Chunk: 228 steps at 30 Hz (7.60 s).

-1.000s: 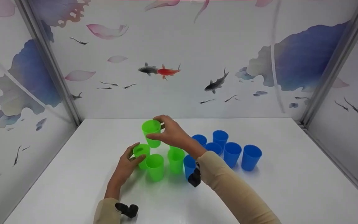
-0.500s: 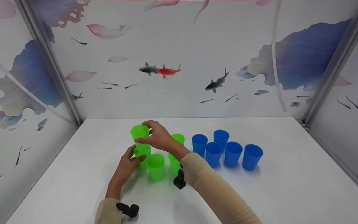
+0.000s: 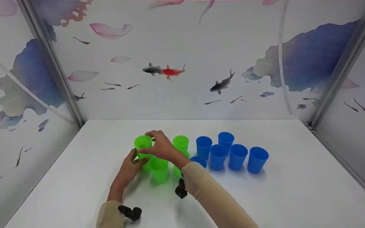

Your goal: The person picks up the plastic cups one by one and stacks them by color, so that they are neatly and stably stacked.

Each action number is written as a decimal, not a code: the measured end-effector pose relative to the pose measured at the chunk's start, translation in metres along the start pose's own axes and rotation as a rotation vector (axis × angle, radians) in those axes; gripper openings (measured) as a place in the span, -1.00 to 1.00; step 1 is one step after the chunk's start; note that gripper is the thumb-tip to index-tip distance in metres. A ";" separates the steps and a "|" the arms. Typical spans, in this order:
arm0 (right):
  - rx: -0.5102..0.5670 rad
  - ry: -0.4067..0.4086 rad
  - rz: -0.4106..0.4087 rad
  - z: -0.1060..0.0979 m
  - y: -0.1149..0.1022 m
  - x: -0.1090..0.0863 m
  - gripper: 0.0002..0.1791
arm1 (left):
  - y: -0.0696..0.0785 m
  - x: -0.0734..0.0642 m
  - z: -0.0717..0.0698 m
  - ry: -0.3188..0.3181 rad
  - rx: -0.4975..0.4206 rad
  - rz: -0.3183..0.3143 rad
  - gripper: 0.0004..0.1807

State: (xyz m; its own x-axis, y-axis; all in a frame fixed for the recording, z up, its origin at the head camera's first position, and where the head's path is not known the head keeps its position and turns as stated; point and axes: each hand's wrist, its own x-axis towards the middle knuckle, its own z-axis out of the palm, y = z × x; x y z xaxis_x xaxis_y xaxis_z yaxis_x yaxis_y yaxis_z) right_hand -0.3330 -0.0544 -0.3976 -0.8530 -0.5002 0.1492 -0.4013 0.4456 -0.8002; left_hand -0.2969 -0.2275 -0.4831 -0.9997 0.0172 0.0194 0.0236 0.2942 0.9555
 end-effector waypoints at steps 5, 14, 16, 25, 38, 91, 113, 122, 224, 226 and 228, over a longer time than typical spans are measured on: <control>-0.021 -0.009 0.023 0.001 0.005 -0.003 -0.23 | 0.000 0.000 0.001 -0.007 0.006 0.021 -0.06; 0.007 -0.007 -0.013 -0.018 0.005 -0.013 -0.24 | 0.001 -0.001 -0.001 0.002 0.017 0.033 -0.11; 0.032 0.004 -0.022 -0.026 0.003 -0.018 -0.25 | 0.001 -0.001 -0.001 0.000 0.021 0.030 -0.09; 0.112 0.031 -0.085 -0.062 0.005 -0.041 -0.24 | 0.001 -0.001 -0.001 -0.003 0.006 0.018 -0.09; 0.085 0.036 -0.059 -0.075 0.034 -0.066 -0.25 | 0.006 -0.005 -0.002 0.016 -0.020 0.056 -0.16; -0.129 -0.022 0.193 -0.074 0.059 -0.073 -0.20 | 0.002 0.000 0.000 0.018 -0.034 0.071 -0.16; 0.040 0.032 0.096 -0.085 0.023 -0.060 -0.27 | 0.004 -0.002 0.001 0.012 -0.033 0.076 -0.16; 0.054 0.027 0.053 -0.077 0.009 -0.047 -0.29 | 0.003 0.001 0.001 0.025 -0.034 0.078 -0.17; 0.077 0.221 0.212 -0.070 0.059 -0.029 -0.16 | 0.001 0.000 -0.001 0.005 -0.027 0.059 -0.12; 0.072 0.224 0.209 -0.070 0.057 -0.028 -0.16 | 0.001 0.001 -0.001 0.003 -0.029 0.057 -0.12; 0.062 0.223 0.208 -0.070 0.057 -0.027 -0.16 | 0.001 0.001 -0.002 -0.001 -0.034 0.053 -0.13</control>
State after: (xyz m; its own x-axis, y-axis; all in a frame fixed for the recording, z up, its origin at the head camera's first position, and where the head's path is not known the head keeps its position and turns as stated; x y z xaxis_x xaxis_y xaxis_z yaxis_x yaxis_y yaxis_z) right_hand -0.3557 0.0360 -0.4065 -0.9696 -0.2247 0.0963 -0.1948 0.4716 -0.8600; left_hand -0.2981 -0.2287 -0.4814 -0.9970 0.0329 0.0703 0.0765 0.2601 0.9625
